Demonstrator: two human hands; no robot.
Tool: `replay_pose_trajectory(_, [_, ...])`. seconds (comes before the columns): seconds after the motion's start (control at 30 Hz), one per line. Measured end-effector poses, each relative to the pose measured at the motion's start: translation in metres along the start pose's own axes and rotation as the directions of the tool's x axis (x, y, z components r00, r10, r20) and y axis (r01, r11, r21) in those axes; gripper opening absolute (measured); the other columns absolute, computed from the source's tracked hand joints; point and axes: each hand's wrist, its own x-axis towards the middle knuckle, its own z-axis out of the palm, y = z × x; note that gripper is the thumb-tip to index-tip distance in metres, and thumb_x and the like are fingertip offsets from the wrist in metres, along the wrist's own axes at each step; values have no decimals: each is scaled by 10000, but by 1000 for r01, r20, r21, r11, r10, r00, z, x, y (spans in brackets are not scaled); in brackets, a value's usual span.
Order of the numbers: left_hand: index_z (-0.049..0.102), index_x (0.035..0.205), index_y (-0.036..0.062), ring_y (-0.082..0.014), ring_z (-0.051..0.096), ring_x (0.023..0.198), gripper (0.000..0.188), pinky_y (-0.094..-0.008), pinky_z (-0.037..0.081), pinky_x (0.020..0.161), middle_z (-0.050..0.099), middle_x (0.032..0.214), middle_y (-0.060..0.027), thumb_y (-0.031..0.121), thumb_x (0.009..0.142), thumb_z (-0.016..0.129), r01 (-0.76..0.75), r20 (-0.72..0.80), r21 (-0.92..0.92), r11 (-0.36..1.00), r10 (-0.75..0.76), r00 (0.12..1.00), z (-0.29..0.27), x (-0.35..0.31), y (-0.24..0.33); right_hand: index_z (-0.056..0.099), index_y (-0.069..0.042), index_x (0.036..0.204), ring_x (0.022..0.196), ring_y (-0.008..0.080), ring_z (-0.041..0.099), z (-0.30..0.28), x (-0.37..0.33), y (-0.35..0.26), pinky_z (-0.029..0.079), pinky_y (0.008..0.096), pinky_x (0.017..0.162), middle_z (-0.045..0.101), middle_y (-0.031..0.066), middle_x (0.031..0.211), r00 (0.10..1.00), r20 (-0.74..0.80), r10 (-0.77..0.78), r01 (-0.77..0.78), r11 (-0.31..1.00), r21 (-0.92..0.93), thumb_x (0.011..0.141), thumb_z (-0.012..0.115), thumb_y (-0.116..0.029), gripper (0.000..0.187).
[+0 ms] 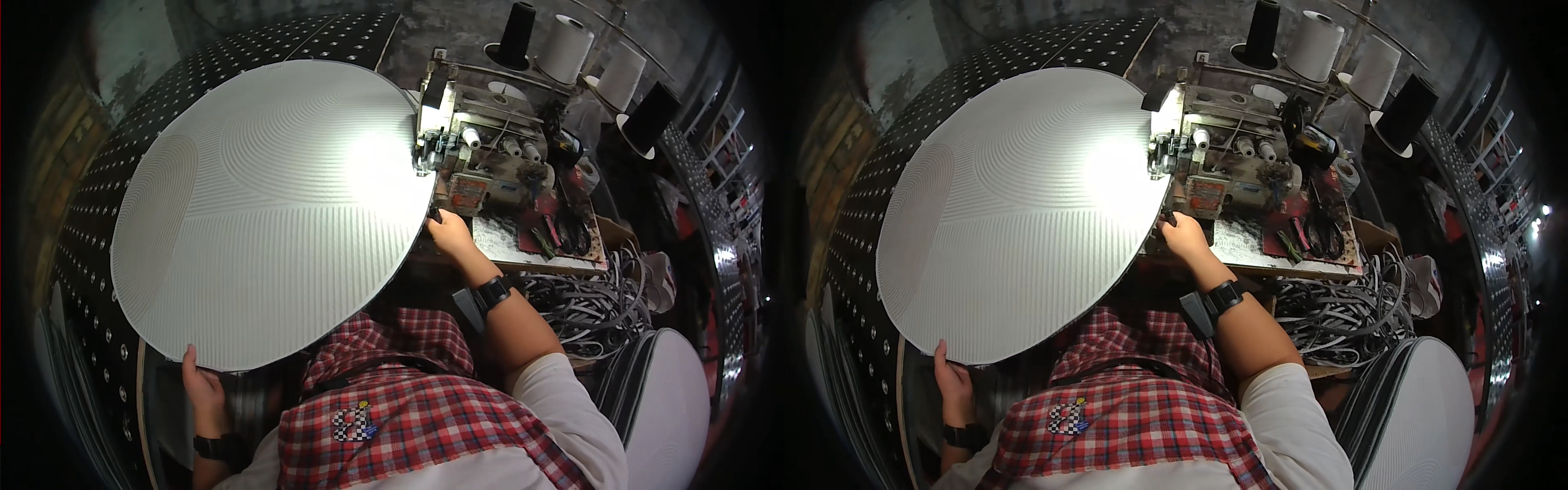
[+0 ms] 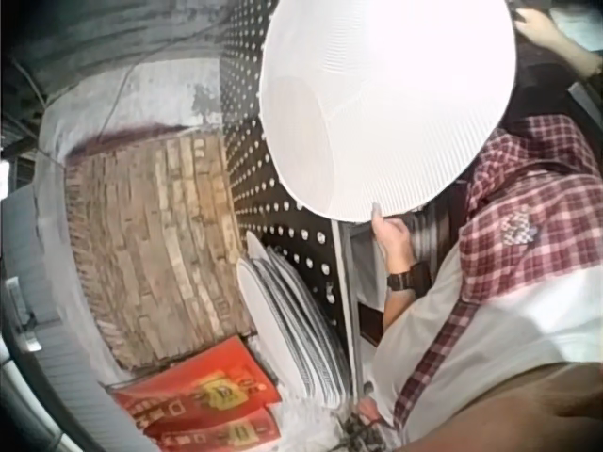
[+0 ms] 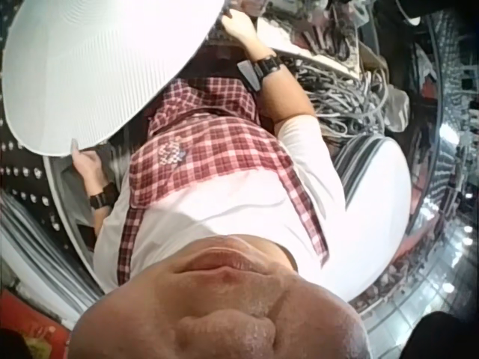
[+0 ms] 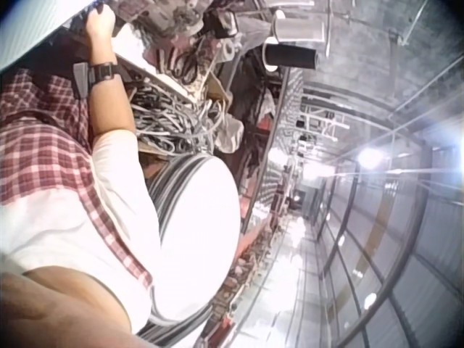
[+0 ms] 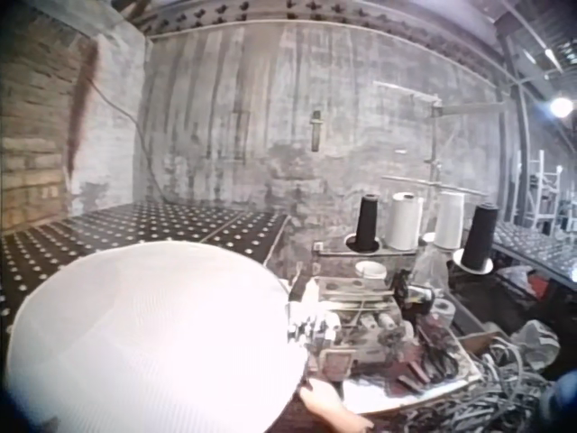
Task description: Sew the edges of mattress covers using an industrial sewing machine.
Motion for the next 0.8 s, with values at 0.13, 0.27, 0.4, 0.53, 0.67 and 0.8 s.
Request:
replay_pose_trajectory(0.13, [410,1129,-47,-213,506,973,443,-322,404,821,509,1093,-110,245,808,496,59,54,105,993,-64,996,-6,-4,-14,559,22,799,688,217,537,1,-20,6,413,307,646,553,129,721,956,-246,-161,207,963,174,807,532,-258,282])
replay_pose_trajectory(0.27, [436,1106,-35,-212,505,972,434,-314,404,793,507,1093,-113,254,791,512,142,161,183,973,-172,972,-10,-4,-9,536,-7,773,692,122,513,5,-55,20,399,235,667,549,54,716,876,-358,-324,413,886,209,848,508,-223,230])
replay_pose_trajectory(0.4, [433,1110,-32,-205,507,952,456,-305,403,779,513,1067,-112,273,784,527,-28,-40,58,998,30,999,-13,5,-9,543,6,745,612,271,491,1,-94,10,392,324,567,498,138,667,871,-333,-360,401,914,60,830,517,-292,311])
replay_pose_trajectory(0.53, [430,1110,-36,-207,508,952,435,-298,407,783,506,1082,-115,243,790,523,84,121,168,982,-105,987,-21,-2,-21,571,-2,772,683,165,547,5,-120,23,426,270,636,569,92,733,940,-198,-277,308,939,151,840,514,-236,250])
replay_pose_trajectory(0.67, [428,1109,-50,-206,509,955,410,-305,413,794,499,1087,-112,181,783,522,93,73,-56,994,-89,993,-4,-3,-8,579,0,788,672,240,552,21,-143,48,428,305,618,561,141,731,986,-82,-145,159,965,208,813,547,-241,245])
replay_pose_trajectory(0.8, [434,1104,-56,-219,505,979,432,-316,407,820,504,1085,-113,198,769,535,26,64,126,992,-34,997,-24,0,-23,569,-5,741,511,190,506,29,-158,63,396,310,499,524,104,567,997,67,39,-51,982,183,801,557,-244,247])
